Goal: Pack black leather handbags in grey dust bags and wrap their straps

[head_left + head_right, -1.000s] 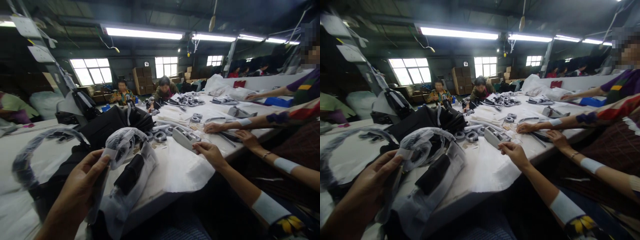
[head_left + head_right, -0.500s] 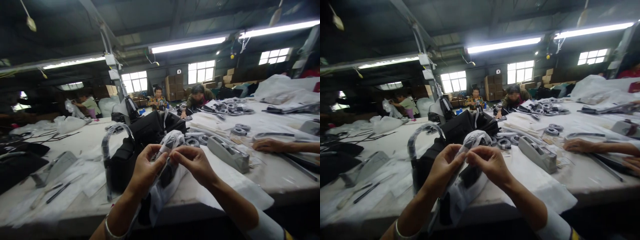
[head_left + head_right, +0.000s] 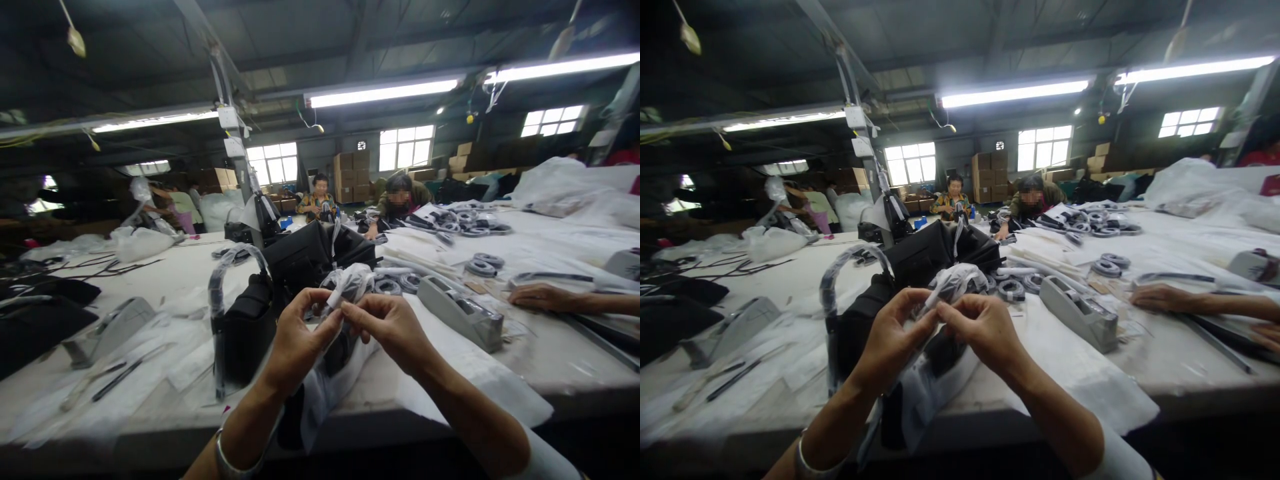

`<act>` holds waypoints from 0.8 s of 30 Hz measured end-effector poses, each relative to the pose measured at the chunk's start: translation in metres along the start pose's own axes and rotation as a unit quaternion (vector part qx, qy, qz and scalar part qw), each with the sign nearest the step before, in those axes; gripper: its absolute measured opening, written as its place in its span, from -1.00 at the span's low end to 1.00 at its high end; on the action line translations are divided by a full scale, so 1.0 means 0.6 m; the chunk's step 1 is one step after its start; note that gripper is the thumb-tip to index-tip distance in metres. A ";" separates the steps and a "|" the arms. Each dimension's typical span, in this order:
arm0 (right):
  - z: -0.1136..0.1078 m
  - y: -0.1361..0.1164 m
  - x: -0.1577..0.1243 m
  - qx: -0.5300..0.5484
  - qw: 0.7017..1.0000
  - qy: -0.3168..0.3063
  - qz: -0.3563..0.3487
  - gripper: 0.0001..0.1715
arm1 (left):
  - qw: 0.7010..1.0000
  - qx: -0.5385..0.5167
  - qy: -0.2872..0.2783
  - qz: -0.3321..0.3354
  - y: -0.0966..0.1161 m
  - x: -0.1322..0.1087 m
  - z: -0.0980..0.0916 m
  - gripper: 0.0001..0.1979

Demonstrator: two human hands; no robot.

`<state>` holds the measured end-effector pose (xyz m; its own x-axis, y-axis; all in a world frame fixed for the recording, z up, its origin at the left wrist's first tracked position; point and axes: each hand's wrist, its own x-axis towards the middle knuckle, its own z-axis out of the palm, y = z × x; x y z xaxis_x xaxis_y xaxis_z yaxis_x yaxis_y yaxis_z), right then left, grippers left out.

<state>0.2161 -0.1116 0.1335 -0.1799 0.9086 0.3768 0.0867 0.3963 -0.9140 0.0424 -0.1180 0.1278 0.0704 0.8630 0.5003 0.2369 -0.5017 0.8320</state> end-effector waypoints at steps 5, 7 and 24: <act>-0.004 0.011 -0.003 -0.035 0.999 0.010 -0.017 -0.49 | 1.000 0.012 -0.001 0.006 -0.004 0.003 0.002 -0.76; -0.003 0.015 -0.005 -0.055 0.998 0.020 -0.027 -0.49 | 1.000 0.009 -0.012 0.005 -0.004 0.004 0.000 -0.76; -0.013 0.044 -0.010 -0.033 0.998 -0.048 -0.013 -0.60 | 0.999 0.028 0.036 -0.021 0.012 -0.006 0.008 -0.69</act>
<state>0.2274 -0.1057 0.1083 -0.2750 0.8823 0.3819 0.1450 0.4307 -0.8908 0.0486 -0.1241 0.1308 -0.0100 0.8757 0.4827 0.2921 -0.4592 0.8390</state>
